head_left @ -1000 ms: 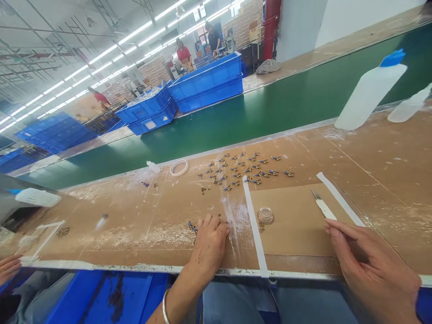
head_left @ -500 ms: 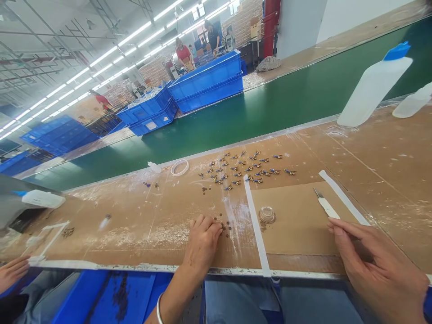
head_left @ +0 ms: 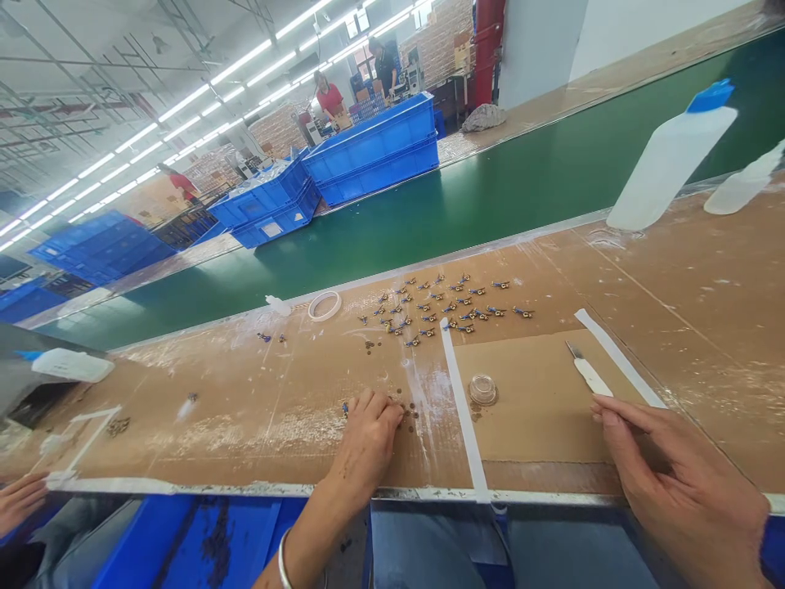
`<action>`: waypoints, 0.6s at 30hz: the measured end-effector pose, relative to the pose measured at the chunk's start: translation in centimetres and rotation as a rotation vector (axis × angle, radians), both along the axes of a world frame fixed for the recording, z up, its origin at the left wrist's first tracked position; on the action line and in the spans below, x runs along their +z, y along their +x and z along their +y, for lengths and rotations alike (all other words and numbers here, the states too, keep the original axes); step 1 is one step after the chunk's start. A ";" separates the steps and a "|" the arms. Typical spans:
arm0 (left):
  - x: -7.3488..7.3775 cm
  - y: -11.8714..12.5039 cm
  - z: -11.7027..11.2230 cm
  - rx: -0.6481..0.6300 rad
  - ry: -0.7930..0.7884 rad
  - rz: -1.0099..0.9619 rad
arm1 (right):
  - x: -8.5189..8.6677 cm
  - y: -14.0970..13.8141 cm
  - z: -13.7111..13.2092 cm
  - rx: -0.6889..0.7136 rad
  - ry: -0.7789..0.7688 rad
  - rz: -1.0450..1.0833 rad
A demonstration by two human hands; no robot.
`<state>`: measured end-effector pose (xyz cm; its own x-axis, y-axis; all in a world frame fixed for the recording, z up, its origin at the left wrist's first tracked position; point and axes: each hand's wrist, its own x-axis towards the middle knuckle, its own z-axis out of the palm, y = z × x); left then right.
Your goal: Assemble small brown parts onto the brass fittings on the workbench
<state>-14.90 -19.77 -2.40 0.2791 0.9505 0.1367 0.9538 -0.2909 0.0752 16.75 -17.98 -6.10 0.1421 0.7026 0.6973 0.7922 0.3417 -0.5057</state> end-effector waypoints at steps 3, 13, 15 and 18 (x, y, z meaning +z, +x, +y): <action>0.2 0.0 0.0 -0.002 -0.015 0.011 | 0.0 0.0 0.0 0.014 0.000 0.010; 0.4 -0.5 1.3 0.002 0.104 0.084 | 0.0 0.0 0.1 0.024 0.031 -0.014; 0.5 -0.5 2.0 0.023 0.116 0.106 | 0.1 0.0 0.1 0.007 0.019 -0.006; 0.3 -0.3 2.7 0.023 0.123 0.137 | 0.2 0.0 0.1 -0.002 0.016 -0.002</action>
